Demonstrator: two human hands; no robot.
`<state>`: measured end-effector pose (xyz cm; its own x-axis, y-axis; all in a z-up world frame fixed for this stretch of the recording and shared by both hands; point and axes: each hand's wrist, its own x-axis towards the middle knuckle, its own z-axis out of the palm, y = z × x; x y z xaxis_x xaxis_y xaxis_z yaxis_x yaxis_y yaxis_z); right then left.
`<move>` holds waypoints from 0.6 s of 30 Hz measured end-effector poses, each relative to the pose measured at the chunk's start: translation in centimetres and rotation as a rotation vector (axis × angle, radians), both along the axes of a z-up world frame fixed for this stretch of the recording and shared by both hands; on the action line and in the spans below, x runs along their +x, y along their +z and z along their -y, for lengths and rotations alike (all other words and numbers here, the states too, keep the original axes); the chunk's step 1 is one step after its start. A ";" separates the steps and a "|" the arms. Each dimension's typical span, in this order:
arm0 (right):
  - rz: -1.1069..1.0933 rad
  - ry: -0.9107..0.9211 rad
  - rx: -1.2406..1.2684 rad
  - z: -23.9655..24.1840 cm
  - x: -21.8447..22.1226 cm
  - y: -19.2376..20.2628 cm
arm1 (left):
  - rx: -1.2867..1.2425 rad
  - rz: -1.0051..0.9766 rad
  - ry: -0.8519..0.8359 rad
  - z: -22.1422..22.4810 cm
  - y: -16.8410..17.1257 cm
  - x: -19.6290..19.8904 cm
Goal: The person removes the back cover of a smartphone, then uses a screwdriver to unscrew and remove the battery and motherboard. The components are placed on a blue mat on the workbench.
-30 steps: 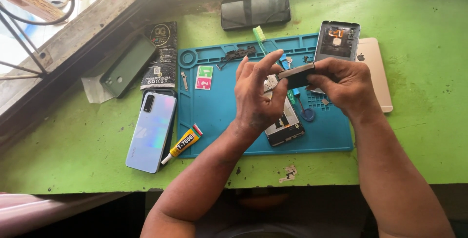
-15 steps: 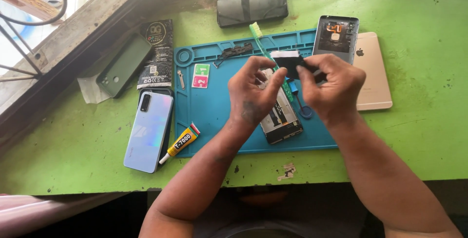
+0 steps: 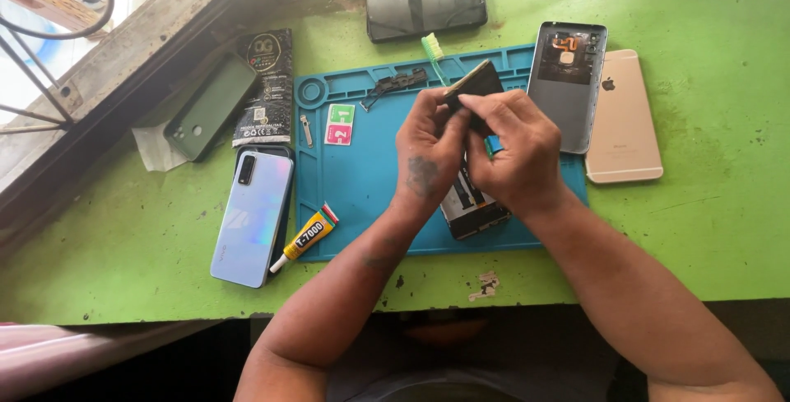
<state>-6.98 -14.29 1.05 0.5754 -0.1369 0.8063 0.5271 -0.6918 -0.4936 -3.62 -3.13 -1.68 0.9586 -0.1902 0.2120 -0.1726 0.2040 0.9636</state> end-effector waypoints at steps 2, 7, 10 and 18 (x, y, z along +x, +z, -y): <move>-0.009 -0.004 -0.063 0.6 -0.2 0.1 | -0.026 -0.041 0.011 -0.2 -0.9 0.8; -0.104 -0.006 -0.229 1.8 -1.4 1.4 | -0.162 -0.264 0.020 -1.1 -0.1 1.2; -0.109 -0.070 -0.413 1.9 -1.4 0.3 | -0.232 -0.370 0.006 -1.5 -1.2 2.1; -0.018 -0.026 -0.362 1.8 -0.5 -0.8 | -0.071 -0.279 -0.030 -1.8 -0.6 2.3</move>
